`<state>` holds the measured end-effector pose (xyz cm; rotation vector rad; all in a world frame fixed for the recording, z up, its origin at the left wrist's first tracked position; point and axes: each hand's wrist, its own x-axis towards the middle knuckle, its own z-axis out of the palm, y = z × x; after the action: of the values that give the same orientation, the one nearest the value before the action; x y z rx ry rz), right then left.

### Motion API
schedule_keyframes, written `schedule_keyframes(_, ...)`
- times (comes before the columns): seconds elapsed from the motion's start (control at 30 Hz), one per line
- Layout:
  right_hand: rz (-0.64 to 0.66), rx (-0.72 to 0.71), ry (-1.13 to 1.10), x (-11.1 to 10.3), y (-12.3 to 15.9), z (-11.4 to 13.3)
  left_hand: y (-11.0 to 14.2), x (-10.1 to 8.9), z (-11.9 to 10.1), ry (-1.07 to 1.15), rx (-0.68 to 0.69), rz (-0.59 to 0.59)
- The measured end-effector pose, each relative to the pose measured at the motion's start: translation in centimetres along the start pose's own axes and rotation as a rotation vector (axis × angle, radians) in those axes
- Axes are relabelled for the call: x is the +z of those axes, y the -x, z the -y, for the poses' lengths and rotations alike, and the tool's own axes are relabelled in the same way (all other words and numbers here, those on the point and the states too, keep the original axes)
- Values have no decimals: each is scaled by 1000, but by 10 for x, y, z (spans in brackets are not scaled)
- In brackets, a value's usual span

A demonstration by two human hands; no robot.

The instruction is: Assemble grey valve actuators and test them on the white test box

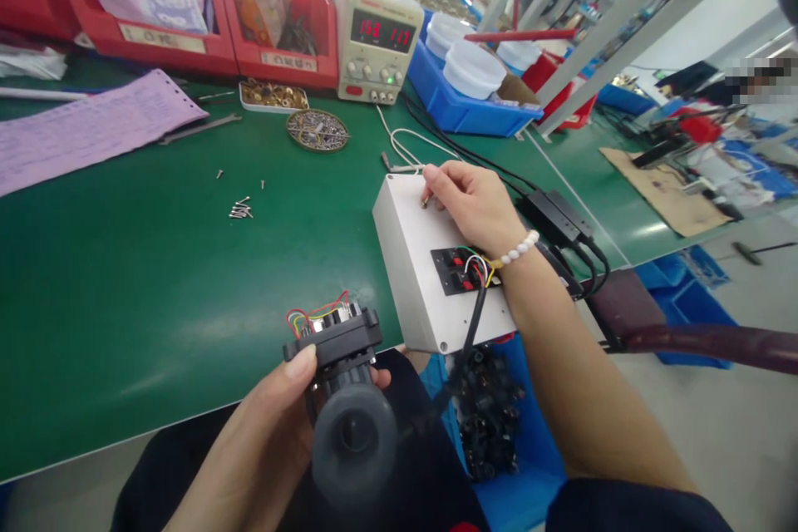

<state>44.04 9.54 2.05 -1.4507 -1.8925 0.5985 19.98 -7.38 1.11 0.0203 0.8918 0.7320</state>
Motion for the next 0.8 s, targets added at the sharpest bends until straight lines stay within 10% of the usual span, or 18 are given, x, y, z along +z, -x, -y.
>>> schedule_keyframes(0.8, -2, 58, 4, 0, 1, 4, -1, -5, -1, -11, -20, 108)
